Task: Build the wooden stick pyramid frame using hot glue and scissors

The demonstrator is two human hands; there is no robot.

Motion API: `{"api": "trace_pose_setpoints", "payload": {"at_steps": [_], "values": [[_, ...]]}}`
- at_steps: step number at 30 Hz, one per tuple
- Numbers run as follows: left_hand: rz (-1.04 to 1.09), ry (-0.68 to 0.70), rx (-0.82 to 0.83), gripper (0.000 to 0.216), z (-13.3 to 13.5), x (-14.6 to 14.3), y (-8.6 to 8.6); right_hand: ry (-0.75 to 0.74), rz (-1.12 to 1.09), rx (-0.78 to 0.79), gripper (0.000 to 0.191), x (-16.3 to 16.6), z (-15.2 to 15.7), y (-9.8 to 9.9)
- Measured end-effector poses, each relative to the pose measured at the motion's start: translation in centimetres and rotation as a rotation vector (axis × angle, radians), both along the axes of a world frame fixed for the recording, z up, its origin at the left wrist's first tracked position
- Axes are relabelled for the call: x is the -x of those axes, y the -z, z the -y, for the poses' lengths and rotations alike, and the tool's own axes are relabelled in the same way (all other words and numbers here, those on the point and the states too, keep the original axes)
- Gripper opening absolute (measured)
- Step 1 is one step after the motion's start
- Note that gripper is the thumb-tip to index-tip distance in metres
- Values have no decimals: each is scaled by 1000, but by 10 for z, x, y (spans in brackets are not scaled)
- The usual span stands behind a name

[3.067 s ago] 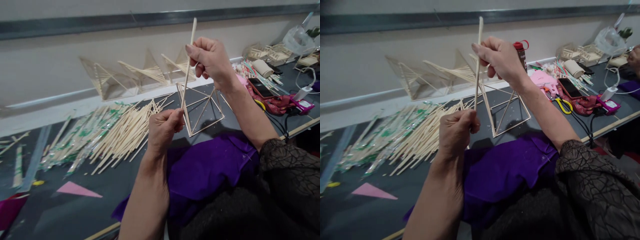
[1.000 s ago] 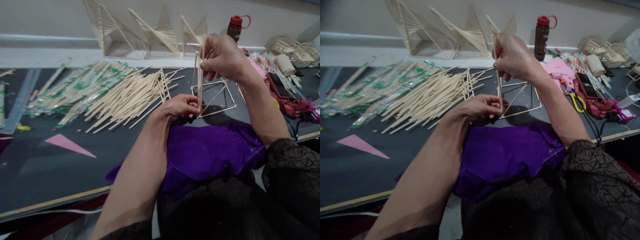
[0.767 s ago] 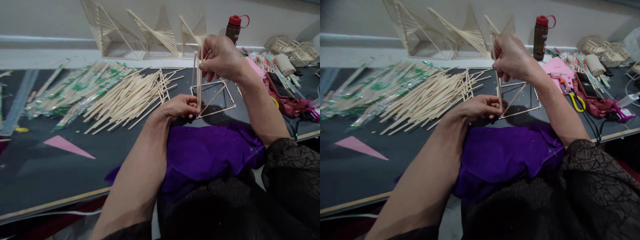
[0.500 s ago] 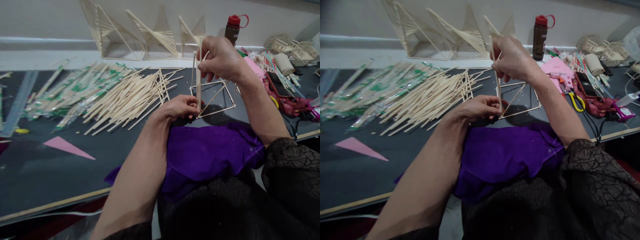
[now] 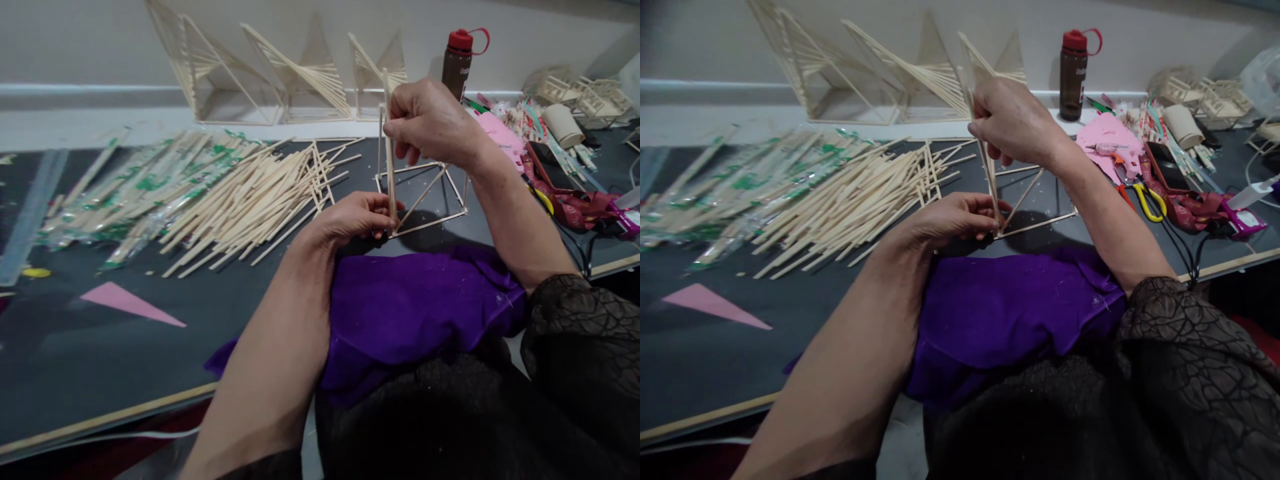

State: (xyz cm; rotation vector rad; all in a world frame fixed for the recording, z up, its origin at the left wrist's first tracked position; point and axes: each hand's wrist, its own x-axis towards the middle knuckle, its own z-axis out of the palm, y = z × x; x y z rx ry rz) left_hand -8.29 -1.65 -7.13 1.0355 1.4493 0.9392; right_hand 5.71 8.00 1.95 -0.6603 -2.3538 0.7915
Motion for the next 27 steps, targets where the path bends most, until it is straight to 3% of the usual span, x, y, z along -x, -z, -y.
{"api": "trace_pose_setpoints", "payload": {"at_steps": [10, 17, 27], "values": [[-17, 102, 24, 30, 4, 4, -3, 17, 96, 11, 26, -4, 4, -10], [-28, 100, 39, 34, 5, 2, -7, 56, 143, -14, 17, -2, 4, -7], [-16, 99, 37, 36, 5, 4, -4, 80, 196, 24, 19, -2, 9, -12]]}}
